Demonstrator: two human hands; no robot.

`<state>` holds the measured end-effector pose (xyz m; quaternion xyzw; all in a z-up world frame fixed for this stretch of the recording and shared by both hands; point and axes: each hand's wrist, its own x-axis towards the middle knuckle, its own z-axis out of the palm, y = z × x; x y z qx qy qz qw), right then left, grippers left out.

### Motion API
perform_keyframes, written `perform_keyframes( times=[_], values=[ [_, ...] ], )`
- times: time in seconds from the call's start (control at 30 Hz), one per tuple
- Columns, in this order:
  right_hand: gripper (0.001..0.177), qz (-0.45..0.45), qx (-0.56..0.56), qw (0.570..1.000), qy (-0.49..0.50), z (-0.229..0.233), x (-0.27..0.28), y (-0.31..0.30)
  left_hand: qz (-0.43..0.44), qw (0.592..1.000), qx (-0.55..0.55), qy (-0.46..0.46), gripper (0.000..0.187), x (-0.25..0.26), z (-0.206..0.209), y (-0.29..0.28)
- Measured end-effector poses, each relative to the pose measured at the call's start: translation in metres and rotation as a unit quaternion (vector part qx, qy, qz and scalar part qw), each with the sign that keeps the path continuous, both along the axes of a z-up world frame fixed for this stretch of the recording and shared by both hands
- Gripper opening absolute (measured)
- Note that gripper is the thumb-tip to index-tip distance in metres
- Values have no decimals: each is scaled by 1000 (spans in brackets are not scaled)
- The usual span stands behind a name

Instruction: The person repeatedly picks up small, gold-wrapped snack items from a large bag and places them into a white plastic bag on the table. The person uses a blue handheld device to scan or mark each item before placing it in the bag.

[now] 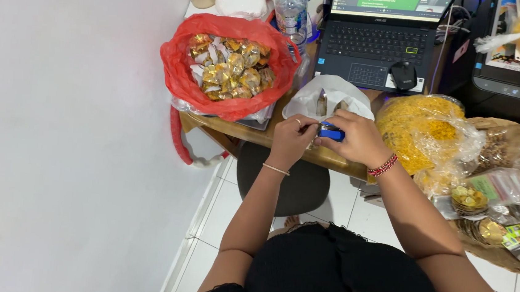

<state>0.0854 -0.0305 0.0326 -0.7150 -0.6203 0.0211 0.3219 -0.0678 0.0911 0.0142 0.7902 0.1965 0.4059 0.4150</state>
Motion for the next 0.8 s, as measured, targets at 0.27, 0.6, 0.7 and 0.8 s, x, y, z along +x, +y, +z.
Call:
perform_keyframes(
  times=[0.27, 0.6, 0.7, 0.8],
  values=[
    [32, -23, -8, 1000, -7, -30, -6, 26, -33, 999, -7, 13, 7, -9, -7, 22],
    [53, -69, -79, 992, 65, 5, -48, 46, 30, 998, -1, 50, 10, -35, -24, 61],
    [52, -88, -104, 984, 112, -9, -53, 57, 111, 981, -105, 121, 17, -55, -25, 79],
    [50, -81, -101, 978, 162, -21, -59, 72, 181, 965, -164, 97, 22, -65, -50, 113]
  ],
)
